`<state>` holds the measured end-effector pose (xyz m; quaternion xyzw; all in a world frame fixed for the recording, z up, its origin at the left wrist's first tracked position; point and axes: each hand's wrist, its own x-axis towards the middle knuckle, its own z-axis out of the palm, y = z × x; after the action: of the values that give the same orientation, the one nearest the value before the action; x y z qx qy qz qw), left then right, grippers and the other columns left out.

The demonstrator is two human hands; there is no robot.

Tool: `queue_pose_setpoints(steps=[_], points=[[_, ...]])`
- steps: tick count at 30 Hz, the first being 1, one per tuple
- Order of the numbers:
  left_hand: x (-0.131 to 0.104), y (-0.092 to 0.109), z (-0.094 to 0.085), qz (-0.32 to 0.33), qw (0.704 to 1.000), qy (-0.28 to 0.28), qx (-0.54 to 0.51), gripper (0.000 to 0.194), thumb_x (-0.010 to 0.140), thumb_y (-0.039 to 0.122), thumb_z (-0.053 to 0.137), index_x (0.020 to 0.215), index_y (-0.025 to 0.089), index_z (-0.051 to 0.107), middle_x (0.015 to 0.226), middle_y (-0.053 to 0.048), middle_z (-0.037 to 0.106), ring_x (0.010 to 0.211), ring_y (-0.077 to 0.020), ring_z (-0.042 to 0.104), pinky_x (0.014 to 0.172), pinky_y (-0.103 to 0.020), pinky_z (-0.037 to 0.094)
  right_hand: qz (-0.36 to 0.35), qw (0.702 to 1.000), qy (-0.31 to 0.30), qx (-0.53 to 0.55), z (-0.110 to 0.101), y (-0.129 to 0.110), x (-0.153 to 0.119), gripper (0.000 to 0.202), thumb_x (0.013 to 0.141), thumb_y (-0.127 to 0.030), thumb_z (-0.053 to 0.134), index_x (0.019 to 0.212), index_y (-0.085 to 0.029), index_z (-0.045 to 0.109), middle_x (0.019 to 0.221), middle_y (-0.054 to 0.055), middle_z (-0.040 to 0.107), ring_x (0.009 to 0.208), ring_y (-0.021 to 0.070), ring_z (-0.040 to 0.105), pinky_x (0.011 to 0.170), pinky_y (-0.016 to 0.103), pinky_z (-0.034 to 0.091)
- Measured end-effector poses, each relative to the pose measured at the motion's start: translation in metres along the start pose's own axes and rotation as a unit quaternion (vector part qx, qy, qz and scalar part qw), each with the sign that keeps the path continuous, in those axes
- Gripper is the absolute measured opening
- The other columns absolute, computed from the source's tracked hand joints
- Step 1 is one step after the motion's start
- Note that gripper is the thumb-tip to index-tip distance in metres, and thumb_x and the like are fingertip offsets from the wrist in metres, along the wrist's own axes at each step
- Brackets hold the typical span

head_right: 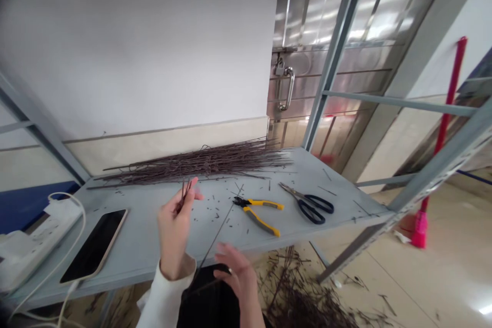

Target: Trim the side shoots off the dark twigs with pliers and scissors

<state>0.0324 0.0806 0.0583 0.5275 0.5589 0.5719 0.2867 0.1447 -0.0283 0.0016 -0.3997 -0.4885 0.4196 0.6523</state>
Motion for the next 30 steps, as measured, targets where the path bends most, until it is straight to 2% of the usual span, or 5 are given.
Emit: queue_pose_setpoints(steps=[8, 13, 22, 26, 30], points=[[-0.005, 0.003, -0.006, 0.03, 0.999, -0.019, 0.039, 0.042, 0.086, 0.044, 0.049, 0.117, 0.02, 0.064, 0.071, -0.002, 0.067, 0.047, -0.0101, 0.04, 0.046, -0.023, 0.034, 0.113, 0.993, -0.019, 0.008, 0.013, -0.006, 0.044, 0.031, 0.077, -0.047, 0.064, 0.084, -0.017, 0.066, 0.069, 0.005, 0.07, 0.068, 0.0176, 0.067, 0.069, 0.029, 0.056], [0.001, 0.008, -0.022, 0.044, 0.992, -0.119, -0.005, 0.041, 0.085, 0.042, 0.054, 0.12, 0.022, 0.059, 0.101, -0.006, 0.069, 0.084, -0.0173, 0.06, 0.074, -0.026, 0.045, 0.158, 0.983, -0.059, 0.071, 0.006, -0.001, 0.083, 0.039, 0.069, -0.052, 0.069, 0.083, -0.015, 0.068, 0.067, 0.005, 0.071, 0.066, 0.0183, 0.068, 0.065, 0.032, 0.058], [-0.001, -0.02, -0.054, 0.027, 0.984, -0.167, -0.051, 0.06, 0.075, 0.038, 0.067, 0.128, 0.027, 0.042, 0.141, -0.009, 0.042, 0.115, -0.0241, 0.052, 0.097, -0.037, 0.042, 0.116, 0.981, -0.12, 0.1, 0.027, -0.001, 0.123, 0.031, 0.074, -0.045, 0.067, 0.088, -0.017, 0.07, 0.071, 0.003, 0.072, 0.067, 0.0181, 0.069, 0.063, 0.031, 0.059], [-0.01, -0.056, -0.064, -0.043, 0.974, -0.218, -0.047, 0.055, 0.071, 0.037, 0.071, 0.119, 0.021, 0.05, 0.119, -0.01, 0.06, 0.103, -0.0237, 0.06, 0.09, -0.035, 0.046, 0.109, 0.978, -0.151, 0.09, 0.038, -0.006, 0.127, 0.031, 0.076, -0.045, 0.065, 0.09, -0.018, 0.07, 0.073, 0.003, 0.072, 0.07, 0.0183, 0.07, 0.062, 0.029, 0.059], [-0.015, -0.077, -0.068, -0.128, 0.95, -0.269, -0.088, 0.044, 0.069, 0.052, 0.068, 0.091, 0.014, 0.06, 0.06, 0.0, 0.061, 0.053, -0.0134, 0.058, 0.055, -0.026, 0.046, 0.103, 0.978, -0.158, 0.086, 0.042, -0.004, 0.13, 0.033, 0.078, -0.046, 0.062, 0.093, -0.018, 0.069, 0.074, 0.004, 0.072, 0.07, 0.0176, 0.07, 0.061, 0.028, 0.058]])
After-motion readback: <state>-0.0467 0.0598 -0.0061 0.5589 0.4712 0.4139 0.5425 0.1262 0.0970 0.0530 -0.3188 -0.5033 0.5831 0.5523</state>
